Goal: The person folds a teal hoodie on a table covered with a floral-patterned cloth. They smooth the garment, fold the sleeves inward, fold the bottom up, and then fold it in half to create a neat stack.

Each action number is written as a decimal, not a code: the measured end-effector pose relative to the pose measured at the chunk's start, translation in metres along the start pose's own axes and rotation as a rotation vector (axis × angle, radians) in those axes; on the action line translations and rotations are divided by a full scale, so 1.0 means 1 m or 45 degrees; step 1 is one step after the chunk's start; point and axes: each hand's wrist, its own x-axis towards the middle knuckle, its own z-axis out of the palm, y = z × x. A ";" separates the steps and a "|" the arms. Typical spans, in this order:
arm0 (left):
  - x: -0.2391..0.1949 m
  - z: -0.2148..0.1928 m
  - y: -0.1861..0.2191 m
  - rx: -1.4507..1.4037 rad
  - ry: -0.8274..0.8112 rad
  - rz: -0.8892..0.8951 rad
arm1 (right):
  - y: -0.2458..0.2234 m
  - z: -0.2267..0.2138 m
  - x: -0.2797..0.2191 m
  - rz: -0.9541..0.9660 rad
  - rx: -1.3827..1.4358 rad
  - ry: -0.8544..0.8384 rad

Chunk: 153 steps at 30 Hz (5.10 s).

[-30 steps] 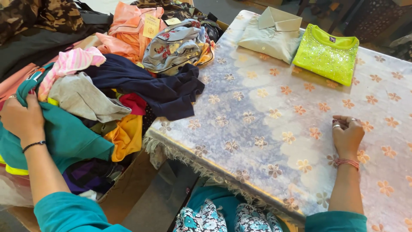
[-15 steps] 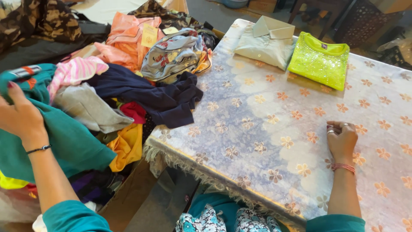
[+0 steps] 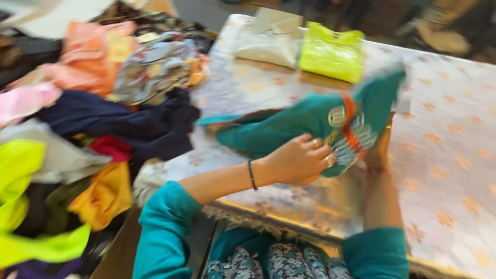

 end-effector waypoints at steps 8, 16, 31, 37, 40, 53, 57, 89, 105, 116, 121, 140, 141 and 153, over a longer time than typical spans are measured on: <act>0.004 0.092 -0.023 -0.258 -0.138 -0.206 | -0.007 -0.035 0.005 0.176 0.587 0.033; -0.014 0.055 -0.052 -0.345 -0.115 -0.449 | 0.007 -0.059 0.016 0.104 0.131 0.267; -0.082 0.050 -0.171 -1.148 -0.041 -1.235 | -0.110 -0.041 -0.034 -0.093 0.611 -0.057; -0.078 0.075 -0.181 -1.888 0.531 -1.358 | -0.117 0.029 -0.048 0.101 0.252 -0.057; -0.085 0.081 -0.184 -2.134 0.650 -1.515 | -0.111 0.049 -0.057 -0.009 -0.441 -0.203; -0.061 -0.003 -0.140 -0.181 -0.163 -1.185 | -0.127 0.017 -0.048 -0.395 -0.093 0.235; -0.070 -0.030 -0.139 0.080 0.367 -1.219 | -0.162 0.003 -0.079 -0.937 -0.101 0.424; -0.111 0.123 -0.191 0.185 -0.008 -0.819 | -0.097 -0.021 -0.066 -0.690 -1.366 -0.002; -0.144 0.117 -0.220 0.476 0.094 -0.932 | -0.146 0.069 -0.115 -0.963 -1.423 -0.643; -0.135 0.059 -0.223 0.170 -0.036 -1.212 | -0.130 0.000 -0.088 0.178 -0.100 -0.796; -0.121 0.065 -0.230 -0.131 0.012 -1.725 | -0.191 0.048 -0.081 0.099 0.870 -0.068; -0.186 0.068 -0.223 0.269 0.007 -1.537 | -0.168 0.013 -0.159 -0.682 -1.151 -0.291; -0.199 0.070 -0.221 0.296 -0.069 -1.480 | -0.178 0.020 -0.181 -0.657 -1.076 -0.327; -0.209 0.025 -0.140 -0.323 0.107 -1.464 | -0.152 0.048 -0.224 -0.897 -2.082 -0.339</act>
